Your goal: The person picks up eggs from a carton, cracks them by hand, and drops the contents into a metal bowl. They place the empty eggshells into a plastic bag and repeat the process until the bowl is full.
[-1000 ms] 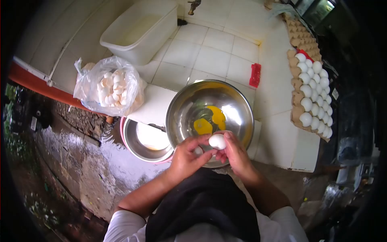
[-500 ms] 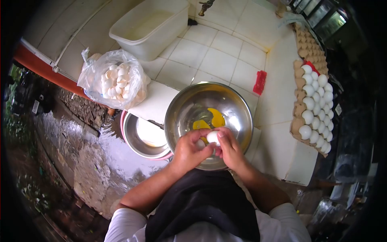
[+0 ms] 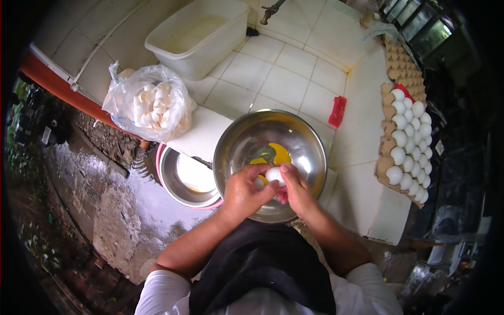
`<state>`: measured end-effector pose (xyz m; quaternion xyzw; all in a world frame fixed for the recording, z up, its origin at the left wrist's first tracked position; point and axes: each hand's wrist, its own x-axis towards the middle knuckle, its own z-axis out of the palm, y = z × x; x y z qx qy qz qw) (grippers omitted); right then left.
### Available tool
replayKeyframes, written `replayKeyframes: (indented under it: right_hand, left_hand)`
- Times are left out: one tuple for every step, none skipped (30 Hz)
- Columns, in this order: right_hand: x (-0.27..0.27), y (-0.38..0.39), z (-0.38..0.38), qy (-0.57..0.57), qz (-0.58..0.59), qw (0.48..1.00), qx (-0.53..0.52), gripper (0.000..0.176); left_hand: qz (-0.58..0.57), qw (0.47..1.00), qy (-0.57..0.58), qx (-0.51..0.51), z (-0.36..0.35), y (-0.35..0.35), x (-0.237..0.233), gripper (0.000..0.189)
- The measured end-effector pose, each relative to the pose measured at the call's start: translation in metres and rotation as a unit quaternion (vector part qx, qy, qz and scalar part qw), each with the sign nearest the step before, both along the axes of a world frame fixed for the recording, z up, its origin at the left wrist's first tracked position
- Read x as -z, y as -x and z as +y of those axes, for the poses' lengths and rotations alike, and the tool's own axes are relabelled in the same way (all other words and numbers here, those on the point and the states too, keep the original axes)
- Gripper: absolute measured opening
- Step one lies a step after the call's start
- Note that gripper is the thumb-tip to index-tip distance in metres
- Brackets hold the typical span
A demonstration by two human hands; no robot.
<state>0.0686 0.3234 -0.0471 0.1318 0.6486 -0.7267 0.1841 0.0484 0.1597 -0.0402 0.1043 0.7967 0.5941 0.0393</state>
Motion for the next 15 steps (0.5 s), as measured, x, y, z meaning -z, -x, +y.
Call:
replayKeyframes:
  right_hand:
    - [0.0, 0.0, 0.0, 0.003, 0.001, 1.0, -0.002, 0.04]
    - [0.0, 0.001, 0.0, 0.003, 0.002, 1.0, -0.002, 0.04]
    - [-0.002, 0.003, 0.0, 0.001, -0.005, 1.0, -0.008, 0.04]
    - [-0.003, 0.004, 0.0, -0.002, -0.013, 1.0, -0.015, 0.04]
    - [-0.005, 0.006, 0.001, -0.002, -0.012, 1.0, -0.015, 0.04]
    - [-0.008, 0.009, 0.003, -0.023, -0.012, 0.999, -0.031, 0.04]
    - [-0.01, 0.012, 0.004, -0.044, -0.012, 0.998, -0.046, 0.04]
    - [-0.01, 0.015, 0.006, -0.044, -0.013, 0.998, -0.046, 0.04]
    - [-0.01, 0.018, 0.007, -0.071, 0.031, 0.995, -0.055, 0.04]
    - [-0.011, 0.02, 0.008, -0.098, 0.076, 0.99, -0.063, 0.04]
    - [-0.014, 0.022, 0.01, -0.098, 0.076, 0.99, -0.062, 0.04]
    - [-0.022, 0.023, 0.012, -0.257, 0.185, 0.946, -0.068, 0.04]
    - [-0.031, 0.023, 0.013, -0.405, 0.288, 0.865, -0.072, 0.041]
    - [-0.045, 0.023, 0.014, -0.423, 0.272, 0.863, -0.05, 0.043]
    - [-0.049, 0.023, 0.017, -0.424, 0.272, 0.863, -0.05, 0.043]
  left_hand:
    - [-0.006, 1.0, -0.004, -0.001, 0.0, 0.0, 0.003, 0.033]
    - [-0.013, 1.0, -0.009, -0.001, -0.001, 0.001, 0.004, 0.033]
    - [-0.011, 1.0, -0.008, -0.001, -0.002, 0.002, 0.002, 0.033]
    - [-0.054, 0.998, -0.039, 0.006, -0.002, 0.003, -0.001, 0.033]
    - [-0.098, 0.993, -0.069, 0.013, -0.004, 0.004, -0.002, 0.034]
    - [-0.098, 0.993, -0.068, 0.013, -0.005, 0.006, -0.001, 0.034]
    - [-0.089, 0.993, -0.073, 0.013, -0.008, 0.01, 0.003, 0.033]
    - [-0.08, 0.994, -0.078, 0.013, -0.01, 0.013, 0.005, 0.033]
    - [-0.081, 0.994, -0.078, 0.013, -0.014, 0.017, 0.002, 0.033]
    - [-0.028, 0.999, -0.015, 0.044, -0.018, 0.023, -0.004, 0.034]
    - [0.026, 0.996, 0.049, 0.074, -0.021, 0.027, -0.011, 0.035]
    - [0.025, 0.996, 0.048, 0.075, -0.024, 0.031, -0.018, 0.035]
    - [0.066, 0.992, 0.087, 0.066, -0.026, 0.034, -0.026, 0.036]
    - [0.107, 0.985, 0.125, 0.058, -0.03, 0.035, -0.03, 0.038]
    - [0.107, 0.985, 0.124, 0.058, -0.035, 0.036, -0.028, 0.038]
